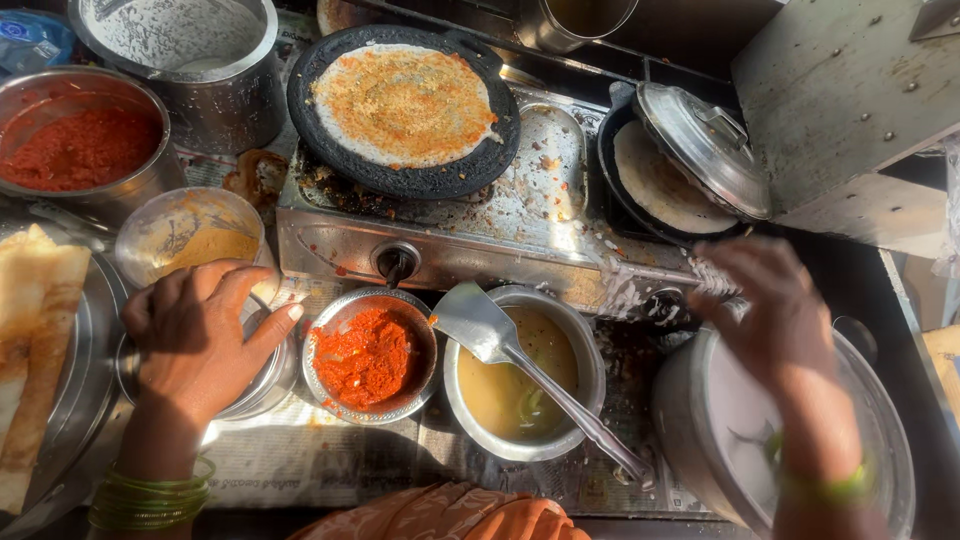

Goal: The person prepares and cooks dosas on a flat griddle in a street food stall. They scoop batter from a large container, spread it in a circular motion on the hot pan, add oil and a red filling, and cover it with a lid. The cooked dosas are flipped, removed, and stacked on a metal plate.

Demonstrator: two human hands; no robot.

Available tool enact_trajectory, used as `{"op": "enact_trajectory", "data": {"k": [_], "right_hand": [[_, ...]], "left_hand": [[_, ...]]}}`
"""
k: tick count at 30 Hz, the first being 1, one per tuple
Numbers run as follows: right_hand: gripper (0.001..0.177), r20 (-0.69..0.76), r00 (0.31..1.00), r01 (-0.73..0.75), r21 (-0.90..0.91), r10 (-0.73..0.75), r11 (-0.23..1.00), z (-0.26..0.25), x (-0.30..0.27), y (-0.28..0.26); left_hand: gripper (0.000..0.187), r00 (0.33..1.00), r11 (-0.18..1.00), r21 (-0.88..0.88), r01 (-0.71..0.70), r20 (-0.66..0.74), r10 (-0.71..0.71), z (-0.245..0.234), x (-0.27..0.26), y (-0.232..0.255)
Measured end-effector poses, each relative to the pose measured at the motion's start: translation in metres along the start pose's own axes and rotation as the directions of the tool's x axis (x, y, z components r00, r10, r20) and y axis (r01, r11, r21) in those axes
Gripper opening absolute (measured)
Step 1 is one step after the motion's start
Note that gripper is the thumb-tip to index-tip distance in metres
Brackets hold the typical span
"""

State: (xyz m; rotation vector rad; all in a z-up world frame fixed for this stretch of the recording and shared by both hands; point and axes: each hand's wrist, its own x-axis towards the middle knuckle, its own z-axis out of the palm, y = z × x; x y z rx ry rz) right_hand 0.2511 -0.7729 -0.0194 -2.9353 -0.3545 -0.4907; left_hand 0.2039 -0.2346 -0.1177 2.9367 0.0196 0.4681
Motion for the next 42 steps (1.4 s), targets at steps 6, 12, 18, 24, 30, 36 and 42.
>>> {"op": "enact_trajectory", "data": {"k": [6, 12, 18, 24, 30, 36, 42], "right_hand": [[0.051, 0.142, 0.981, -0.131, -0.007, 0.130, 0.991, 0.068, 0.230, 0.147], [0.049, 0.479, 0.812, -0.371, -0.020, 0.335, 0.928, 0.110, 0.289, 0.186], [0.042, 0.351, 0.925, -0.178, 0.053, 0.148, 0.983, 0.059, 0.254, 0.134], [0.038, 0.321, 0.945, 0.047, 0.041, -0.058, 0.998, 0.005, 0.229, -0.016], [0.035, 0.366, 0.846, 0.395, 0.056, -0.387, 0.917, 0.027, 0.262, -0.173], [0.036, 0.317, 0.823, 0.475, 0.071, -0.471, 0.877, 0.090, 0.311, -0.250], [0.041, -0.030, 0.839, 0.543, 0.072, -0.543, 0.836, 0.087, 0.290, -0.247]], "left_hand": [[0.055, 0.999, 0.999, -0.006, 0.044, 0.021, -0.043, -0.010, 0.001, 0.007], [0.056, 0.998, 0.998, -0.016, 0.067, 0.002, -0.067, -0.016, 0.011, 0.010], [0.047, 0.996, 0.995, -0.064, 0.077, -0.031, -0.080, -0.020, 0.014, 0.016], [0.045, 0.996, 0.994, -0.073, 0.083, -0.017, -0.084, -0.022, 0.016, 0.015], [0.051, 0.994, 0.988, -0.111, 0.104, -0.017, -0.107, -0.024, 0.010, 0.011], [0.050, 0.986, 0.962, -0.217, 0.167, 0.052, -0.159, -0.033, 0.003, 0.011], [0.056, 0.988, 0.964, -0.217, 0.155, 0.032, -0.152, -0.038, -0.001, 0.012]]}}
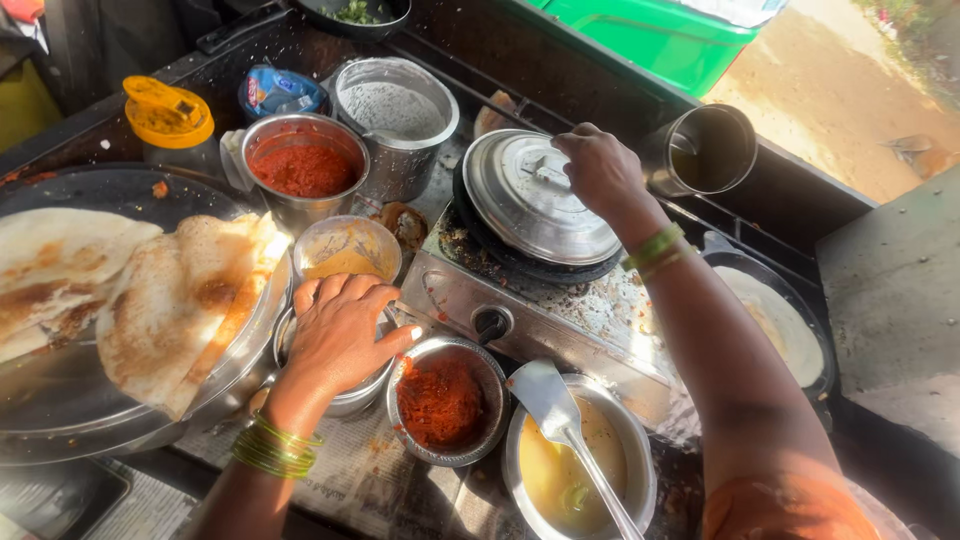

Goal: The person prepares and cooks dosas on a flat griddle in a street food stall. They scoop batter from a large container, spread it in a circular motion on the hot pan, add oil and a red filling, and cover it with a lid. The cooked dosas are flipped, removed, and stacked on a metal plate.

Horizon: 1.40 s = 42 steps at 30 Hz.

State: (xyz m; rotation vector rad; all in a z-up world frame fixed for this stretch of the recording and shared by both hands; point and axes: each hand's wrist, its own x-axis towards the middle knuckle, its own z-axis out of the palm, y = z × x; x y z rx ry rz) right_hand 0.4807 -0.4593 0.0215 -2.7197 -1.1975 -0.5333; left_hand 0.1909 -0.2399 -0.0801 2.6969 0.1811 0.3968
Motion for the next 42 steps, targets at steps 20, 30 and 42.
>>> {"op": "enact_trajectory", "data": {"k": [20, 30, 42], "right_hand": [[0.049, 0.577, 0.325, -0.936, 0.309, 0.750, 0.168, -0.080, -0.476, -0.092], [0.038, 0.055, 0.572, -0.798, -0.190, 0.818, 0.571, -0.181, -0.437, -0.027], [0.041, 0.078, 0.346, -0.889, -0.291, 0.935, 0.353, -0.145, -0.425, -0.039]], "left_hand": [[0.059, 0.992, 0.959, 0.262, -0.105, -0.037, 0.119, 0.057, 0.001, -0.040], [0.055, 0.996, 0.988, 0.127, -0.085, -0.007, 0.087, 0.050, -0.004, -0.034], [0.059, 0.999, 0.992, 0.126, -0.009, 0.045, 0.003, 0.036, -0.001, -0.023]]}}
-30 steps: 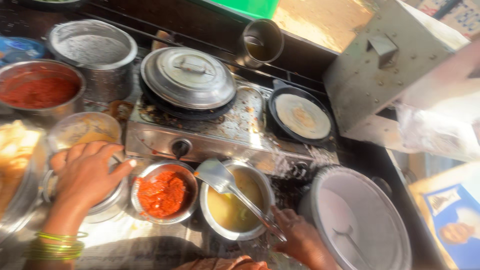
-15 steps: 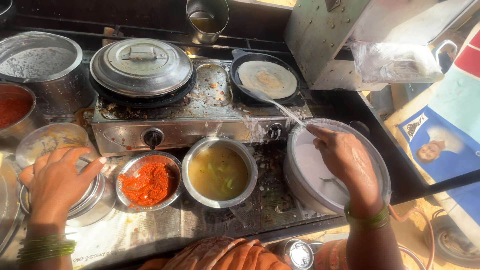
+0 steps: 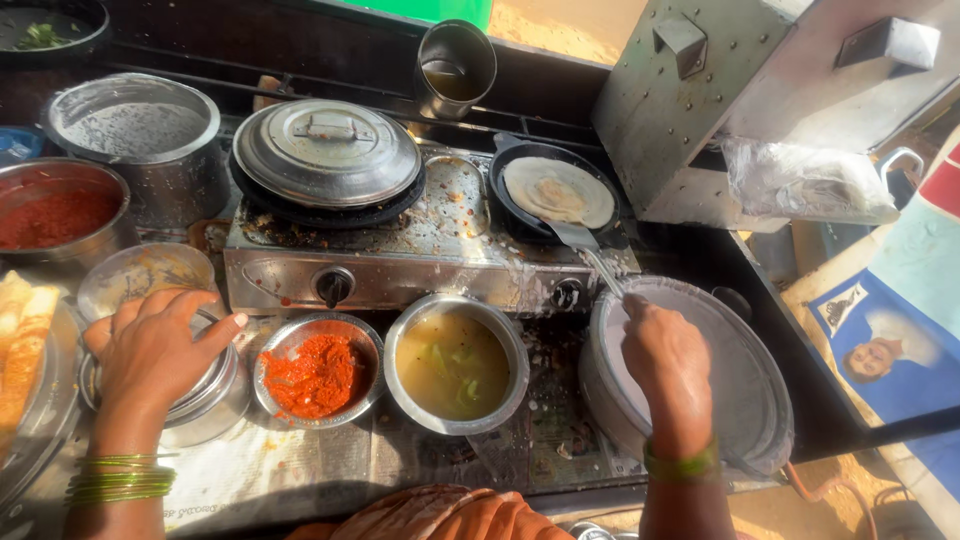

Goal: The person prepares and cooks dosas on a flat griddle in a street food stall. They scoop batter from a large container, spread it in a circular motion on the hot pan, add oil and a red filling, and cover it with a lid. The cooked dosas are flipped, removed, and stacked on a metal plate.

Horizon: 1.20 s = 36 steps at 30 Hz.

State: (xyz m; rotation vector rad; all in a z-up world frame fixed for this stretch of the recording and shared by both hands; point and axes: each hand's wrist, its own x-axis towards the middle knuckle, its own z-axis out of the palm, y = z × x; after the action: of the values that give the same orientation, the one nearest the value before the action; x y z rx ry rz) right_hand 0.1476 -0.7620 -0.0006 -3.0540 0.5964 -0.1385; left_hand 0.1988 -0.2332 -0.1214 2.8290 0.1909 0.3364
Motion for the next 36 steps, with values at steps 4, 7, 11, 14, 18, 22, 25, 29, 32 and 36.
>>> {"op": "enact_trajectory", "data": {"k": [4, 7, 11, 14, 18, 22, 25, 29, 32, 36], "right_hand": [[0.039, -0.010, 1.000, 0.009, -0.082, -0.010, 0.997, 0.009, 0.013, 0.014], [0.033, -0.215, 0.967, 0.125, -0.074, -0.138, 0.989, 0.033, 0.040, 0.011], [0.040, -0.199, 0.977, 0.105, 0.105, -0.082, 0.989, 0.035, 0.032, 0.030], [0.043, -0.119, 0.992, 0.055, 0.066, -0.047, 0.996, 0.039, 0.037, 0.013], [0.039, -0.031, 0.999, -0.026, 0.225, 0.034, 0.974, 0.025, 0.069, -0.003], [0.044, 0.057, 0.998, -0.045, 0.181, 0.035, 0.982, 0.043, 0.086, -0.003], [0.045, 0.074, 0.994, -0.109, 0.511, 0.083, 0.852, 0.076, 0.124, -0.021], [0.049, 0.047, 0.989, -0.115, 0.840, 0.139, 0.531, 0.092, 0.157, -0.018], [0.050, -0.329, 0.941, 0.067, 0.399, 0.075, 0.914, 0.074, 0.160, 0.002], [0.041, -0.453, 0.874, 0.148, -0.098, -0.177, 0.984, 0.063, 0.144, -0.003]], "left_hand": [[0.058, 1.000, 1.000, 0.012, 0.001, 0.007, -0.001, -0.003, 0.001, 0.002], [0.059, 1.000, 1.000, 0.016, -0.019, -0.010, 0.020, -0.002, 0.002, 0.003], [0.060, 1.000, 0.999, 0.032, -0.010, -0.018, 0.010, -0.001, 0.002, 0.003], [0.059, 0.999, 0.999, -0.009, -0.045, -0.023, 0.045, 0.002, 0.000, -0.002], [0.059, 0.999, 0.999, -0.019, -0.033, -0.019, 0.033, 0.000, -0.001, 0.000], [0.059, 1.000, 0.998, -0.053, -0.018, -0.009, 0.017, -0.006, 0.004, 0.005], [0.060, 1.000, 0.998, -0.068, -0.004, 0.027, 0.006, -0.005, -0.004, 0.002], [0.058, 0.999, 1.000, -0.005, 0.018, 0.030, -0.018, -0.008, 0.000, 0.006], [0.061, 0.999, 0.998, -0.062, 0.015, 0.035, -0.013, -0.007, 0.001, 0.003], [0.060, 0.999, 0.996, -0.084, 0.015, 0.038, -0.011, -0.003, 0.004, -0.001]]}}
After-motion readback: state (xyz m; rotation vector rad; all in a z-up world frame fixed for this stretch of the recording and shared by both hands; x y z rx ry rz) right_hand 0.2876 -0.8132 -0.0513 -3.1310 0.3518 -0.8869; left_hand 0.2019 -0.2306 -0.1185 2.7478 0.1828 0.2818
